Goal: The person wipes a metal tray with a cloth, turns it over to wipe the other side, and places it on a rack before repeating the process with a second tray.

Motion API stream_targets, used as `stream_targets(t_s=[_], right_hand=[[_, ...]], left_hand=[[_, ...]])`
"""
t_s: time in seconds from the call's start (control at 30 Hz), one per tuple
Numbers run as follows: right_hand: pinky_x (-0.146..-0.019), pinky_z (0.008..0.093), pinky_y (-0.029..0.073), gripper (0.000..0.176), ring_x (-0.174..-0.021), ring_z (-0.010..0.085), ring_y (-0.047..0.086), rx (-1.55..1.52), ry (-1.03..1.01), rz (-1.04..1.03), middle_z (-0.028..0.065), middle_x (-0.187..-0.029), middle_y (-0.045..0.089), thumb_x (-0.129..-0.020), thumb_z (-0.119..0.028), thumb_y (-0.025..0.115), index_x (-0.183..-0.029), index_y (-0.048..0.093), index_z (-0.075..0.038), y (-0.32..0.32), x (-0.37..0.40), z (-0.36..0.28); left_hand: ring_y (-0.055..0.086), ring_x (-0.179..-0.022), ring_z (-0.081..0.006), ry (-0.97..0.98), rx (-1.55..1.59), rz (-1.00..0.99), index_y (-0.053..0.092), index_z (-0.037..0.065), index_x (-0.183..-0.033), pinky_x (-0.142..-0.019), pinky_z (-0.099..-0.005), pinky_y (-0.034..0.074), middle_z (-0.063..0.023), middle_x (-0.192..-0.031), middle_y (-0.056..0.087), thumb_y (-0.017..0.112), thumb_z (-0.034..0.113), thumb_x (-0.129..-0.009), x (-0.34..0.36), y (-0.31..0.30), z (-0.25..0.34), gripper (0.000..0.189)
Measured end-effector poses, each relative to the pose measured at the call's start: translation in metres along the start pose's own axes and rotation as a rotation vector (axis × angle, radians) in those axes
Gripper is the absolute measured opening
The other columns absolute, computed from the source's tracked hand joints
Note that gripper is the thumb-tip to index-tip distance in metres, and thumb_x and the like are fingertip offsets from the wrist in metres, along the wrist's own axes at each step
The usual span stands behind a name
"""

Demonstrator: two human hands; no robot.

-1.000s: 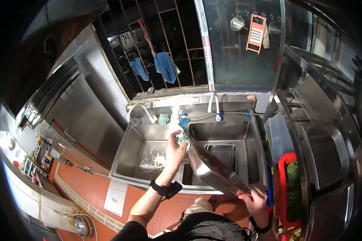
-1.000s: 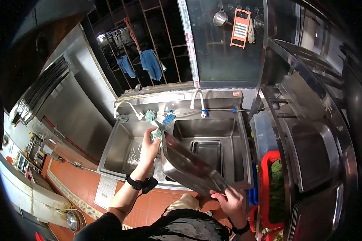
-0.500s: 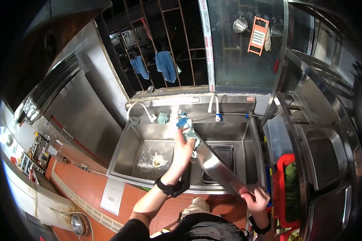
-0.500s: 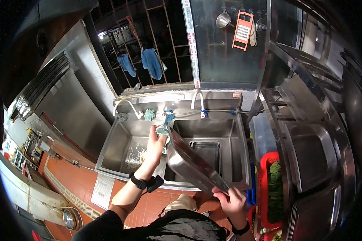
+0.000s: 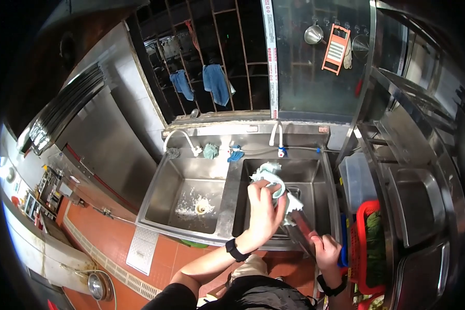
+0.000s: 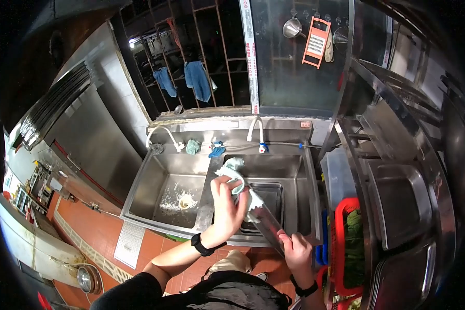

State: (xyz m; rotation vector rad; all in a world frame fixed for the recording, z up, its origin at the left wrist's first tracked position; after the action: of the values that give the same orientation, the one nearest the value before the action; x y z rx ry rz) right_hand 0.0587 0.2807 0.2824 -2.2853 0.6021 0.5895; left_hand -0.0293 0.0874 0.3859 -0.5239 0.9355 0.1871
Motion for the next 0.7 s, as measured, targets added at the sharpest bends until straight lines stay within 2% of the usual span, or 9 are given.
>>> stream_targets(t_s=[0.07,0.13,0.17,0.27,0.33,0.47,0.53,0.6,0.7], right_hand=[[-0.046,0.0368,0.038,0.028,-0.051,0.0322,0.051,0.006,-0.013,-0.005,0.0150,-0.058,0.051,-0.078,-0.013,0.067,-0.061,0.049,-0.001,0.001,0.006,0.007],[-0.045,0.0356,0.037,0.025,-0.050,0.0303,0.051,0.008,-0.019,-0.015,0.0139,-0.058,0.052,-0.077,-0.010,0.066,-0.060,0.050,-0.001,0.000,0.011,0.005],[-0.045,0.0362,0.037,0.027,-0.049,0.0305,0.049,-0.038,-0.022,-0.013,0.0140,-0.058,0.051,-0.077,-0.011,0.067,-0.060,0.049,-0.001,-0.004,0.012,0.000],[-0.045,0.0364,0.037,0.029,-0.048,0.0296,0.047,-0.054,-0.061,-0.026,0.0131,-0.057,0.049,-0.077,-0.011,0.068,-0.059,0.048,-0.001,-0.017,0.014,-0.011],[-0.044,0.0360,0.036,0.030,-0.047,0.0284,0.047,-0.023,-0.095,-0.033,0.0121,-0.056,0.049,-0.077,-0.011,0.069,-0.058,0.048,-0.001,-0.022,0.014,-0.012],[-0.045,0.0357,0.037,0.026,-0.049,0.0277,0.049,-0.004,-0.096,-0.083,0.0103,-0.055,0.049,-0.076,-0.010,0.069,-0.059,0.051,-0.002,-0.015,0.009,-0.016],[-0.045,0.0359,0.037,0.025,-0.050,0.0281,0.050,0.006,-0.078,-0.099,0.0103,-0.055,0.049,-0.076,-0.011,0.069,-0.060,0.053,-0.002,-0.008,0.005,-0.015],[-0.045,0.0371,0.038,0.026,-0.049,0.0290,0.051,0.023,-0.083,-0.053,0.0136,-0.058,0.052,-0.076,-0.013,0.068,-0.058,0.051,-0.002,0.000,0.001,-0.009],[-0.046,0.0364,0.038,0.027,-0.049,0.0295,0.051,0.055,-0.058,-0.067,0.0141,-0.058,0.053,-0.077,-0.014,0.067,-0.059,0.052,-0.001,0.011,0.006,0.006]], left_hand=[[0.050,-0.088,-0.0312,0.028,0.036,0.060,0.050,0.000,-0.103,-0.077,-0.0385,0.042,-0.0167,-0.093,0.049,0.063,0.000,-0.076,0.000,-0.007,-0.014,0.030],[0.055,-0.081,-0.0272,-0.349,0.336,0.089,0.049,0.001,-0.103,-0.072,-0.0357,0.045,-0.0158,-0.089,0.054,0.060,0.005,-0.081,-0.004,-0.008,-0.052,0.025],[0.059,-0.078,-0.0250,-0.351,0.307,0.205,0.048,0.000,-0.101,-0.070,-0.0346,0.046,-0.0174,-0.090,0.057,0.057,0.010,-0.085,-0.010,-0.022,-0.052,0.020],[0.058,-0.083,-0.0349,-0.648,0.202,0.041,0.047,-0.003,-0.101,-0.074,-0.0394,0.045,-0.0232,-0.094,0.056,0.057,0.021,-0.085,-0.002,-0.003,-0.137,0.030],[0.053,-0.086,-0.0414,-0.501,-0.145,0.001,0.047,-0.004,-0.100,-0.076,-0.0438,0.043,-0.0268,-0.093,0.053,0.058,0.025,-0.083,-0.003,-0.008,-0.158,0.035],[0.051,-0.086,-0.0451,-0.587,-0.180,-0.118,0.050,-0.006,-0.092,-0.075,-0.0465,0.042,-0.0292,-0.091,0.052,0.055,0.027,-0.085,0.018,0.003,-0.175,0.033],[0.057,-0.078,-0.0420,-0.625,-0.018,-0.133,0.048,-0.003,-0.090,-0.068,-0.0448,0.044,-0.0250,-0.083,0.056,0.053,0.028,-0.088,0.022,0.011,-0.154,0.032],[0.058,-0.077,-0.0381,-0.669,0.213,-0.012,0.047,-0.002,-0.093,-0.066,-0.0425,0.045,-0.0233,-0.083,0.057,0.053,0.026,-0.088,0.014,0.002,-0.100,0.029],[0.055,-0.070,-0.0322,-0.438,0.119,-0.043,0.047,0.000,-0.092,-0.062,-0.0386,0.045,-0.0176,-0.079,0.054,0.060,0.022,-0.084,0.005,-0.001,-0.055,0.027]])
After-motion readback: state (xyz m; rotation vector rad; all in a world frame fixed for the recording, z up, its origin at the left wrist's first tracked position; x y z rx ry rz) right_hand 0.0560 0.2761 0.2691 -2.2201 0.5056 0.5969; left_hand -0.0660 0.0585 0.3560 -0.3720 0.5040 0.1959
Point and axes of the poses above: each hand's wrist, its own x-axis away from the middle knuckle, its own y-axis out of the palm, z = x × y, the point moved 10 cm from there along -x, towards the middle knuckle
